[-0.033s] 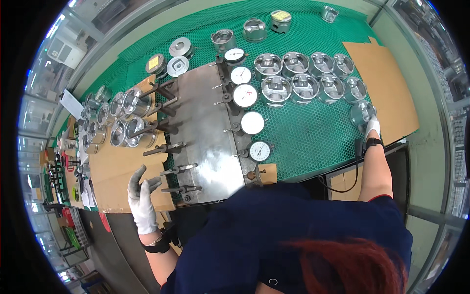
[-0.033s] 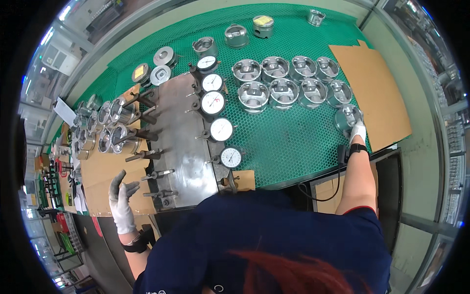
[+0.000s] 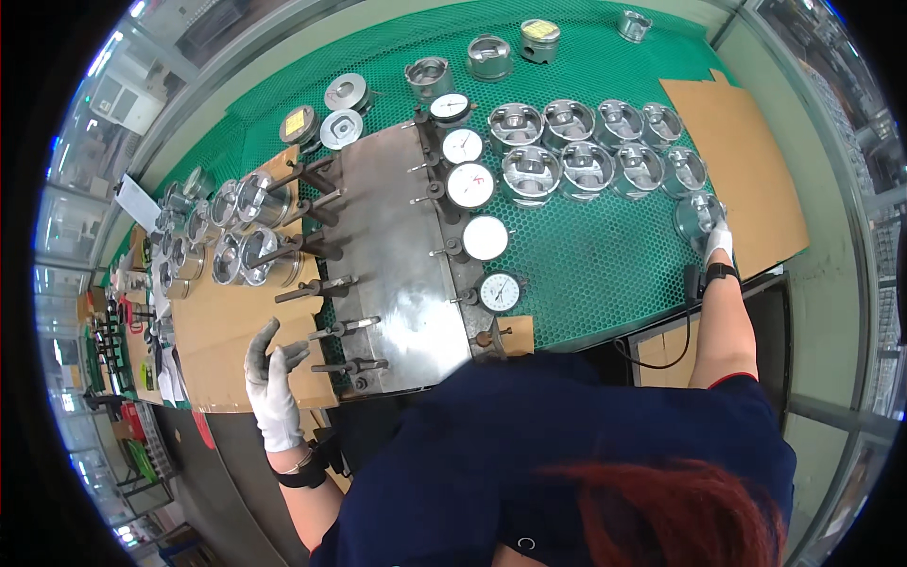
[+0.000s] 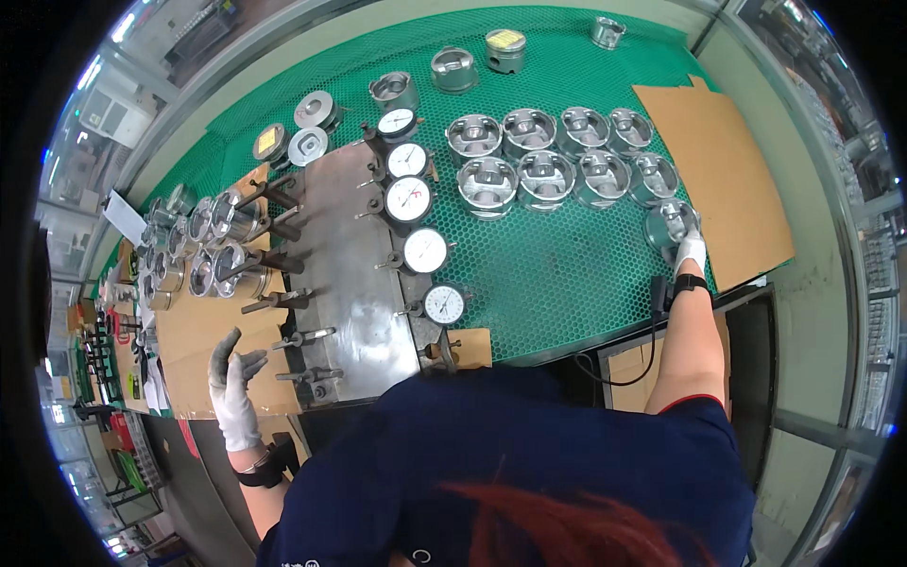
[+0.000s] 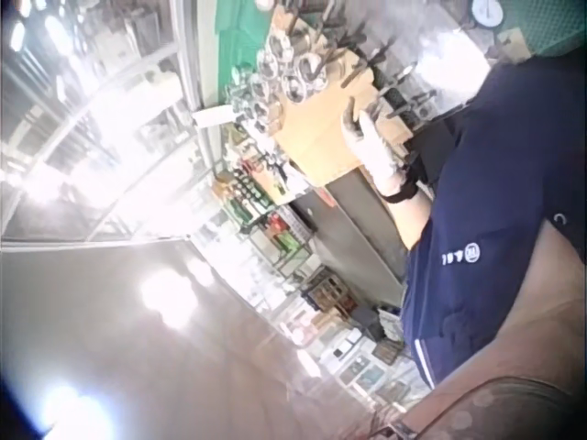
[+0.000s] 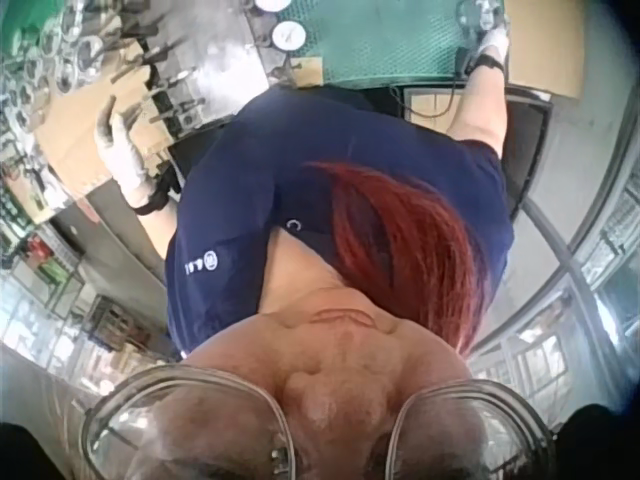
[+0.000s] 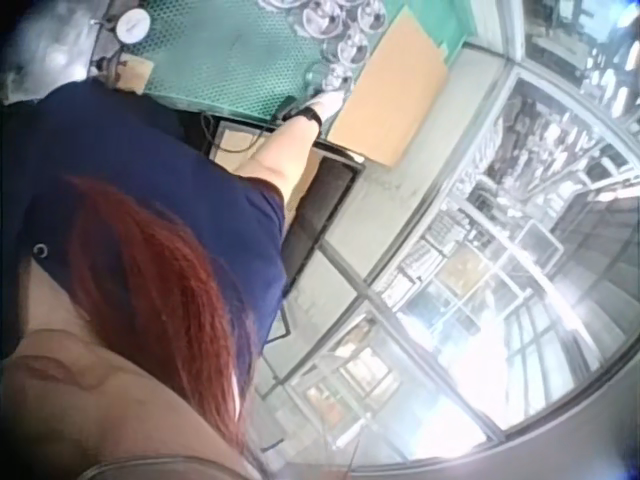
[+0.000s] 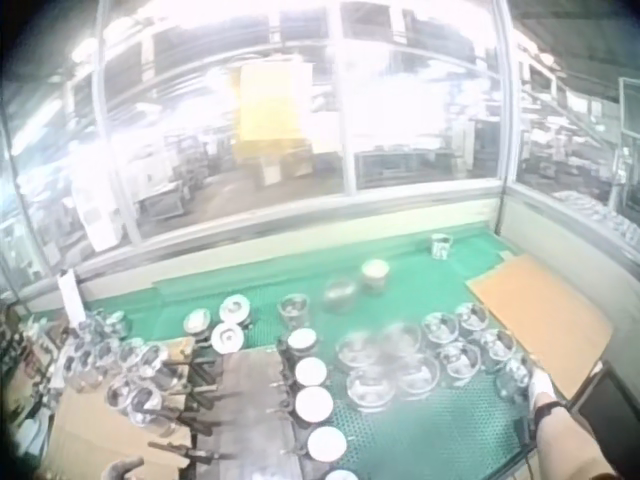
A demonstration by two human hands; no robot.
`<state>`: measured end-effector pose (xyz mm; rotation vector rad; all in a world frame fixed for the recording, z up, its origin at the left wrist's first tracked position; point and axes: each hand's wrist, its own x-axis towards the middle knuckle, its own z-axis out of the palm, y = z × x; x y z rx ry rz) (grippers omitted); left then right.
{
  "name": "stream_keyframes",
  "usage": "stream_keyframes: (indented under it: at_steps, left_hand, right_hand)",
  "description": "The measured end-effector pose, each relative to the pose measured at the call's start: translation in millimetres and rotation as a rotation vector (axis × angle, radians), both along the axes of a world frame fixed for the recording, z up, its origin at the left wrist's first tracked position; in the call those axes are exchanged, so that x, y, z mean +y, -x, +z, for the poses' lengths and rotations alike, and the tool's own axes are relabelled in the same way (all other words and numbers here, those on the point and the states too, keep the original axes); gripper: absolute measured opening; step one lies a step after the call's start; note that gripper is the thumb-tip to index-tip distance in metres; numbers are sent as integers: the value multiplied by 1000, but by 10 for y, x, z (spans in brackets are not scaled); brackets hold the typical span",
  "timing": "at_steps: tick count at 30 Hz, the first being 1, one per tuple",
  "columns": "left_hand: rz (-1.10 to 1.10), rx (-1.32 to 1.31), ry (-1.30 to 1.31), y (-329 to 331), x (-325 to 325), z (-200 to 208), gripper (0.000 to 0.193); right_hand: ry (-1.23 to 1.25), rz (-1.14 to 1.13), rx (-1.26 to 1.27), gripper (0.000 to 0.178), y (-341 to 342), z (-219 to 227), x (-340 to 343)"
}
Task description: The person assembles small round metal parts by placing them onto a jig with vertical pins, then transfers the assembled parts into a cardboard box. They also handle cardboard sheets to cover the parts in the box.
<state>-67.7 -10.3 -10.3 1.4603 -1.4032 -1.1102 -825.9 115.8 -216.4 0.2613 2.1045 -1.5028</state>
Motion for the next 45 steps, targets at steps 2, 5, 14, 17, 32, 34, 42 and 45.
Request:
stream_keyframes:
  at_steps: [2, 5, 14, 17, 32, 34, 42, 45]
  left_hand:
    - [17, -10, 32, -5, -76, -7, 46]
    - [136, -85, 157, -195, -391, -157, 44]
    - [142, -683, 160, -1063, -1940, -444, 82]
    - [14, -808, -300, -657, -2171, -397, 68]
    - [-307, -1298, -197, -1320, -1433, -69, 58]
    - [-333, -1338, -217, -1505, -1143, -110, 51]
    - [-162, -770, 613, -1477, -78, -155, 63]
    - [-145, -74, 443, -1104, 127, -198, 56]
  right_hand:
    - [87, 4, 97, 45, -196, 97, -33]
    - [258, 93, 101, 58, -533, 298, -9]
    - [267, 95, 143, 63, -833, 79, 904]
    - [243, 74, 167, 63, -1121, 144, 1303]
    - [210, 220, 253, 64, -2576, 759, 1197]
    - [200, 399, 388, 59, -2684, 853, 1018]
    - [440, 1111, 394, 44, -4325, 1972, -271]
    - [539, 1552, 163, 54, -4865, 2242, -470]
